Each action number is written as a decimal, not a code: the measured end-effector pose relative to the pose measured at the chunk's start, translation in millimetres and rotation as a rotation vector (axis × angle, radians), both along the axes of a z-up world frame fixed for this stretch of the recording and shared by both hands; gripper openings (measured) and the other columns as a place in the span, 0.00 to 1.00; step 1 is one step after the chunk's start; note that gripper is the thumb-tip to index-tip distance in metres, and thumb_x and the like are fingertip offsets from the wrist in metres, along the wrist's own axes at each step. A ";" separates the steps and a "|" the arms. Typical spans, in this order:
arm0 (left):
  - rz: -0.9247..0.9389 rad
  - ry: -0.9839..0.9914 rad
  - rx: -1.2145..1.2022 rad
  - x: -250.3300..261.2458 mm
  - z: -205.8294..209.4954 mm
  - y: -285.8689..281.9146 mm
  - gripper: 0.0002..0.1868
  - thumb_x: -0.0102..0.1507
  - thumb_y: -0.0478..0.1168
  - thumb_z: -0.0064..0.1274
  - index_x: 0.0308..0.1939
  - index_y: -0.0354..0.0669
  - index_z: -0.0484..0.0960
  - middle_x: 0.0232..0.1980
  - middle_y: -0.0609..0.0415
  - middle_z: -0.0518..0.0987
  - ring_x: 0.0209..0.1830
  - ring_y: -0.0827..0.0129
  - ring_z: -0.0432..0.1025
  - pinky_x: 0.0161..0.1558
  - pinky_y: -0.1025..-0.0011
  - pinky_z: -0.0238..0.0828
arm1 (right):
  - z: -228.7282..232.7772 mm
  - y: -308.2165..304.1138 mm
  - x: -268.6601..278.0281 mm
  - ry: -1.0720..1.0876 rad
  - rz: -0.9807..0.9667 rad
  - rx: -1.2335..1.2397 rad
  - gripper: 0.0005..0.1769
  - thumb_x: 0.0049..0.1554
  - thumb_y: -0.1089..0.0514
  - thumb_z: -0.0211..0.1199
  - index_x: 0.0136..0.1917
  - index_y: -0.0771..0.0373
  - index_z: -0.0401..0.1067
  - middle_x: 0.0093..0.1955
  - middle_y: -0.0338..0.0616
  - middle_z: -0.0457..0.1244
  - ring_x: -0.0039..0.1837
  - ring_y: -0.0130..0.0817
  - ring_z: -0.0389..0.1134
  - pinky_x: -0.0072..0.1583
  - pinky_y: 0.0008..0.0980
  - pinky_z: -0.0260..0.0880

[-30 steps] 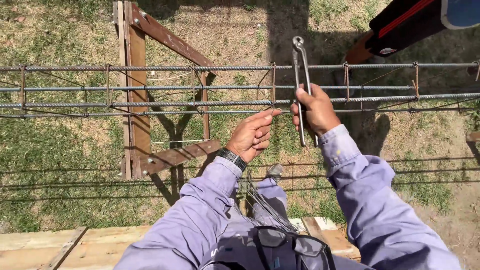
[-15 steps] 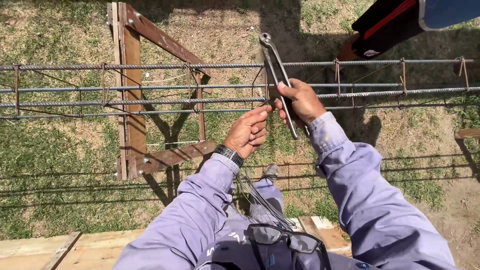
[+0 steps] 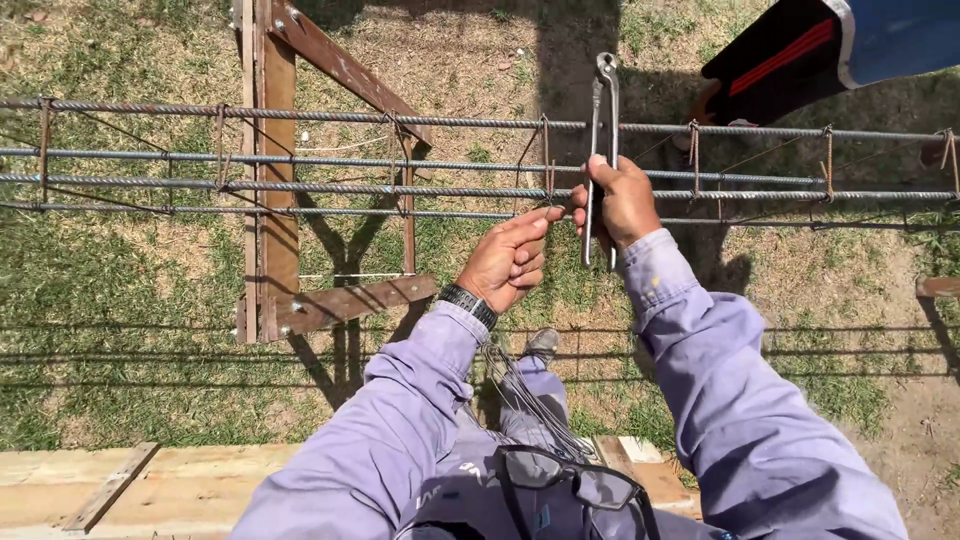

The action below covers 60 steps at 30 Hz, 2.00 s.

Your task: The person uses a rebar tying tool to twist and secure wire ties around the intersections of a rebar grid. The person repeatedly positions the tool, rotates the wire to tighten the connection, and moves along the grid to tie multiple points.

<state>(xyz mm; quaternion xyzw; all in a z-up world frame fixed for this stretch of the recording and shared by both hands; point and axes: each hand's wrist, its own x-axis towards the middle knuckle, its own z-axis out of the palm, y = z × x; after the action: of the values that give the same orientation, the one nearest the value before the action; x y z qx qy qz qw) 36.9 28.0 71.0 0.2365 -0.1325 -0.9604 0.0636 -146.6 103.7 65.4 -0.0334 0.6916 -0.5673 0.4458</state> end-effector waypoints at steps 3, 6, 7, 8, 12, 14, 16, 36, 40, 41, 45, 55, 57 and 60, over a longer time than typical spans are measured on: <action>0.018 -0.003 0.025 1.5 -0.2 -1.9 0.14 0.68 0.34 0.47 0.58 0.42 0.78 0.13 0.67 0.58 0.08 0.88 0.54 0.11 0.91 0.47 | 24.4 -6.4 21.3 -0.008 0.205 -0.063 0.12 0.63 0.52 0.55 0.54 0.62 0.63 0.27 0.50 0.61 0.24 0.40 0.68 0.25 0.41 0.74; 0.013 0.034 0.006 1.1 8.6 -5.7 0.17 0.69 0.34 0.45 0.62 0.39 0.75 0.14 0.67 0.58 0.08 0.89 0.54 0.11 0.91 0.47 | 74.1 14.8 25.6 0.262 0.208 -0.122 0.11 0.62 0.59 0.57 0.56 0.66 0.65 0.30 0.55 0.62 0.28 0.41 0.70 0.30 0.39 0.76; 0.017 0.037 0.007 -3.3 5.8 -3.4 0.17 0.69 0.34 0.45 0.62 0.39 0.75 0.14 0.67 0.58 0.08 0.89 0.54 0.11 0.91 0.47 | 80.4 35.6 29.4 0.264 0.213 -0.120 0.11 0.62 0.59 0.57 0.56 0.66 0.65 0.30 0.55 0.62 0.28 0.41 0.70 0.30 0.39 0.76; 0.031 0.051 0.021 -0.4 2.9 -0.8 0.17 0.69 0.34 0.45 0.62 0.38 0.75 0.14 0.67 0.57 0.08 0.88 0.53 0.11 0.90 0.47 | 84.7 56.6 39.6 0.335 0.160 -0.158 0.15 0.62 0.58 0.59 0.59 0.67 0.64 0.32 0.55 0.62 0.31 0.40 0.69 0.33 0.38 0.75; 0.056 0.063 0.035 1.7 2.7 5.5 0.18 0.69 0.34 0.44 0.63 0.37 0.73 0.14 0.66 0.57 0.08 0.87 0.53 0.11 0.90 0.48 | 85.1 131.6 77.9 0.223 0.049 -0.089 0.14 0.63 0.55 0.56 0.53 0.70 0.71 0.23 0.56 0.59 0.25 0.39 0.65 0.30 0.33 0.70; 0.050 0.053 0.024 2.4 2.8 3.6 0.18 0.69 0.34 0.44 0.63 0.37 0.73 0.14 0.66 0.57 0.08 0.87 0.53 0.11 0.90 0.48 | 86.5 162.0 83.9 0.172 0.073 0.017 0.15 0.61 0.55 0.59 0.56 0.68 0.72 0.27 0.59 0.63 0.30 0.43 0.68 0.34 0.40 0.73; 0.044 0.044 0.013 1.1 2.5 1.9 0.18 0.69 0.34 0.44 0.63 0.37 0.73 0.14 0.65 0.57 0.08 0.87 0.53 0.11 0.90 0.48 | 98.8 172.2 90.3 0.118 0.097 0.123 0.18 0.58 0.56 0.61 0.59 0.66 0.74 0.31 0.62 0.66 0.34 0.47 0.72 0.38 0.47 0.77; 0.031 -0.109 -0.013 -2.2 -10.7 0.3 0.13 0.67 0.36 0.50 0.55 0.40 0.75 0.13 0.57 0.62 0.08 0.81 0.53 0.10 0.87 0.47 | 138.7 121.5 110.6 -0.106 0.369 0.335 0.33 0.56 0.51 0.57 0.73 0.64 0.65 0.64 0.66 0.63 0.66 0.67 0.66 0.67 0.73 0.57; 0.033 -0.102 0.014 -0.9 -12.0 3.4 0.12 0.67 0.37 0.50 0.54 0.44 0.76 0.14 0.55 0.63 0.08 0.80 0.54 0.10 0.87 0.48 | 131.9 118.6 103.9 -0.138 0.374 0.351 0.35 0.56 0.52 0.57 0.76 0.62 0.63 0.60 0.68 0.63 0.63 0.69 0.67 0.64 0.72 0.63; 0.027 -0.098 0.026 -0.1 -5.8 3.0 0.10 0.67 0.37 0.50 0.52 0.43 0.76 0.13 0.55 0.63 0.07 0.81 0.54 0.10 0.87 0.48 | 134.7 114.7 105.9 -0.138 0.372 0.342 0.35 0.56 0.52 0.57 0.75 0.62 0.63 0.56 0.64 0.62 0.60 0.66 0.68 0.63 0.70 0.66; 0.047 -0.133 0.049 2.9 -0.1 6.5 0.07 0.67 0.40 0.52 0.46 0.43 0.74 0.12 0.56 0.62 0.07 0.81 0.55 0.09 0.88 0.46 | 110.7 116.7 106.6 -0.144 0.365 0.308 0.33 0.58 0.51 0.56 0.76 0.59 0.63 0.51 0.61 0.61 0.57 0.59 0.68 0.61 0.67 0.69; 0.235 -0.350 0.088 -7.0 20.5 35.4 0.22 0.65 0.48 0.56 0.58 0.42 0.70 0.16 0.57 0.64 0.09 0.81 0.55 0.12 0.87 0.47 | 71.7 132.5 132.4 -0.291 0.281 0.156 0.22 0.59 0.45 0.60 0.55 0.66 0.71 0.39 0.51 0.59 0.47 0.47 0.66 0.57 0.51 0.74; 0.222 -0.438 0.024 -4.2 23.5 37.1 0.32 0.64 0.49 0.58 0.67 0.38 0.65 0.19 0.56 0.70 0.11 0.80 0.61 0.13 0.88 0.52 | 66.7 140.4 137.8 -0.247 0.333 0.124 0.30 0.45 0.51 0.76 0.57 0.68 0.73 0.44 0.53 0.65 0.50 0.45 0.67 0.58 0.54 0.72; 0.164 -0.494 -0.091 -2.2 24.9 36.4 0.36 0.62 0.50 0.60 0.68 0.36 0.66 0.23 0.56 0.74 0.17 0.78 0.68 0.17 0.85 0.64 | 32.1 161.1 120.1 -0.180 0.338 0.149 0.39 0.40 0.53 0.80 0.61 0.70 0.70 0.47 0.57 0.65 0.50 0.47 0.66 0.60 0.54 0.70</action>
<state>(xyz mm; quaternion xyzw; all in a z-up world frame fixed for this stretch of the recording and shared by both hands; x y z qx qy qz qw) 34.7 64.5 95.9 0.4708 -0.1674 -0.8582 0.1175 -26.5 264.9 97.5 -0.0652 0.6735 -0.4324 0.5960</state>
